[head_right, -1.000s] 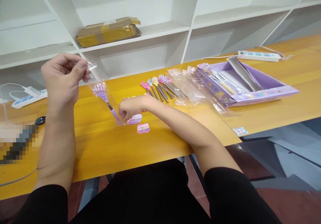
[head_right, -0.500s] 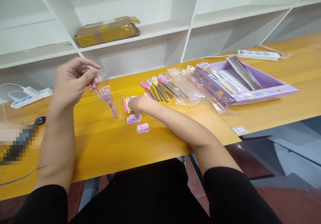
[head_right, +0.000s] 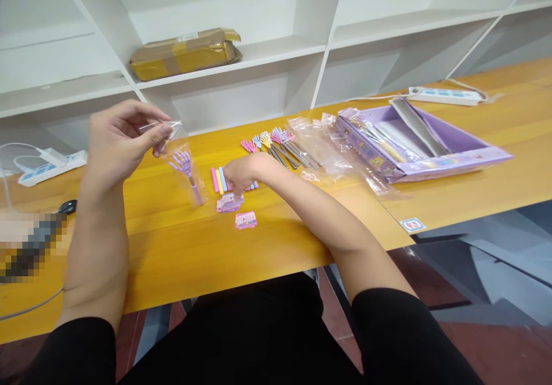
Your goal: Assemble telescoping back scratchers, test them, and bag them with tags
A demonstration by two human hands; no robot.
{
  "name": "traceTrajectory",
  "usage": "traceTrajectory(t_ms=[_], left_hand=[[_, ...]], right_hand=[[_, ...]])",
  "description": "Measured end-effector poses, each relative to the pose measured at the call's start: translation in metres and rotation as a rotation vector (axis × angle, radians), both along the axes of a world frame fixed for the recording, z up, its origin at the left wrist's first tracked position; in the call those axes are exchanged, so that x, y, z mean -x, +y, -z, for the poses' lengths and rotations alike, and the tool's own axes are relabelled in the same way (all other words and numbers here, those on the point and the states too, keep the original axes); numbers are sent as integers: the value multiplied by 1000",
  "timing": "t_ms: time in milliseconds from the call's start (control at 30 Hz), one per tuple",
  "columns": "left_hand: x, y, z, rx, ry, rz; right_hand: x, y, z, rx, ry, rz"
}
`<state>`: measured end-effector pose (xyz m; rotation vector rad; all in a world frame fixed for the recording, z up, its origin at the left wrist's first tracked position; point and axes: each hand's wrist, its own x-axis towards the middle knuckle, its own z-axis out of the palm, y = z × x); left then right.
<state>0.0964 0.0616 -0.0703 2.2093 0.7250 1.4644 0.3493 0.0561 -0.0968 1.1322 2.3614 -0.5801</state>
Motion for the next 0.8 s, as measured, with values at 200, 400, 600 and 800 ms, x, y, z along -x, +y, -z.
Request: traceTrajectory(t_ms=[200,400,600,800], left_hand=[[-2,-8,-2,-40,-21,-43],[2,-18,-7,39,47,-10],[2,-20,-7,34,78,-14],[-5,-15,-4,-34,-46,-59]], right_hand=[[-4,1,-3,12,8,46],[-11,4,-8,83,60,59],[-44,-1,-30,-54,539,-111],[-58,-27,-45,-467,1126,-220]])
